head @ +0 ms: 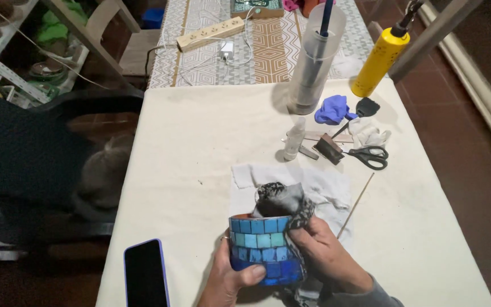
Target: Cleaning and refining a mosaic-tiled pot using a cloth and a wooden stick.
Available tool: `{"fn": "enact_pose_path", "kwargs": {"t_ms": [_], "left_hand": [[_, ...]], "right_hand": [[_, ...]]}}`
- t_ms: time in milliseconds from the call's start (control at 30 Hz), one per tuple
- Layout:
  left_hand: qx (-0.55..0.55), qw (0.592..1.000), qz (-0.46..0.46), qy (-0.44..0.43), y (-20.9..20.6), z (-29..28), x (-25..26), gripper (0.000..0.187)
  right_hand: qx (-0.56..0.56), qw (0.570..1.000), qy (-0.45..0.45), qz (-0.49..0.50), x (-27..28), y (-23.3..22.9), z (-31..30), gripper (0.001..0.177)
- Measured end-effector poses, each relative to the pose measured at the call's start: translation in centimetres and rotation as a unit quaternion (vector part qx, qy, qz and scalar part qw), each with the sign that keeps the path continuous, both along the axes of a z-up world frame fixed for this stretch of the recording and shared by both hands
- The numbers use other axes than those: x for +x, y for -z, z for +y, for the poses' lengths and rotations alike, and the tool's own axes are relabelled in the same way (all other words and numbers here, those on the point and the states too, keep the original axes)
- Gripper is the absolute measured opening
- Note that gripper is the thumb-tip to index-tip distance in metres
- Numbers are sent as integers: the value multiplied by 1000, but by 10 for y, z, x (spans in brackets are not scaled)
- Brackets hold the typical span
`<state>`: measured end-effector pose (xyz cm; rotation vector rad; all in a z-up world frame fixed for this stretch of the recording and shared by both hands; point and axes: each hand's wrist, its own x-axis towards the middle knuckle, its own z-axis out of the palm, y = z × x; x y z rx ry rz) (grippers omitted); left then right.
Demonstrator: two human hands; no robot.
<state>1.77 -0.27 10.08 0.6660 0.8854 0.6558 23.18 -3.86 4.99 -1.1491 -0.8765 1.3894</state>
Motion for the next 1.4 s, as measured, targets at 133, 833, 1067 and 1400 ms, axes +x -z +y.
{"fn": "enact_pose_path", "kwargs": {"t_ms": [133, 833, 1067, 1400], "left_hand": [[85, 994, 73, 7, 4, -3, 4, 110], [453, 814, 157, 328, 72, 33, -42, 22], [208, 886, 123, 395, 125, 29, -58, 33], [452, 739, 409, 288, -6, 81, 49, 44]], "right_hand": [[37, 992, -64, -103, -3, -23, 5, 29], [161, 967, -70, -184, -36, -74, 21, 34], [125, 985, -45, -107, -17, 6, 41, 55], [64, 840, 179, -509, 5, -9, 7, 27]]}}
